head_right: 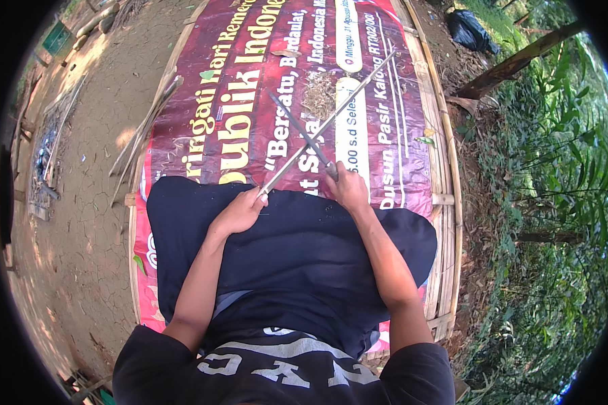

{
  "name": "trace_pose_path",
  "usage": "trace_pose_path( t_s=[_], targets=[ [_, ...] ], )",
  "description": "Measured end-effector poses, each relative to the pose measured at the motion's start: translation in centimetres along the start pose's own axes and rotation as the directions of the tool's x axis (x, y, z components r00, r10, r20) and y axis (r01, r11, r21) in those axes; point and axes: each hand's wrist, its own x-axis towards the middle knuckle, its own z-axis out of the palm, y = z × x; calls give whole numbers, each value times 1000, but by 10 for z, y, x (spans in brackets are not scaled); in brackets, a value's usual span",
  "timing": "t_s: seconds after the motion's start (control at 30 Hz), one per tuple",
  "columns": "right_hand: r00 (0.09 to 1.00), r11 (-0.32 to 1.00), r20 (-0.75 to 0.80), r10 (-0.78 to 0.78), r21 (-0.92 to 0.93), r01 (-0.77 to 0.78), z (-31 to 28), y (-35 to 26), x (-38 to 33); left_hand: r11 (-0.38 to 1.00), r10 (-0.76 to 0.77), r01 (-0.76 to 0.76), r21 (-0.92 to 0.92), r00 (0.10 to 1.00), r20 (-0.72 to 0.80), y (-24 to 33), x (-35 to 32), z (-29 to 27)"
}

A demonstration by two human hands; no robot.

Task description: The person sits cross-legged on a mat and uses a knife to sharpen a long, thin piece of bamboo. They hold the bamboo with their left hand and scrape the knife along its length with their right hand to remove the outer layer and create a pointed tip.

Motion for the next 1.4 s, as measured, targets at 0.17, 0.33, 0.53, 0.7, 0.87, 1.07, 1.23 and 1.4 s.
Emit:
trace_pose_path(
  t_s=[0.17, 0.33, 0.53, 0.7, 0.87, 1.07, 1.23, 1.4],
  targets=[
    [892, 887, 85, -444, -102, 451, 5, -9, -5, 999, 12, -13, 44, 1000, 17, 0, -5, -3],
    [958, 980, -210, 196, 5, -200, -12, 38, 48, 999, -8, 7, 31, 999, 36, 9, -16, -13],
    [983, 988, -106, 149, 56, -143, -3, 41, 25, 994, -24, 34, -108, 995, 92, 1, -12, -14],
    [988, 983, -39, -152, -109, 147, -5, 50, 28, 973, -51, 74, -218, 993, 109, -16, -16, -8],
    [891, 944, -321, 320, 186, -272, -7, 66, 52, 845, -193, 311, -436, 936, 293, 25, -17, -22],
    [956, 947, -197, 216, 282, -156, -26, 30, 14, 662, -213, 387, -642, 918, 334, 37, -8, -19],
    [997, 977, -29, -75, 199, 79, -15, -28, -11, 664, -229, 333, -669, 943, 243, 34, 1, -5],
    [928, 926, -1, -372, 70, 372, 2, -58, -40, 738, -214, 302, -604, 953, 215, 34, 0, -5]
  ],
)
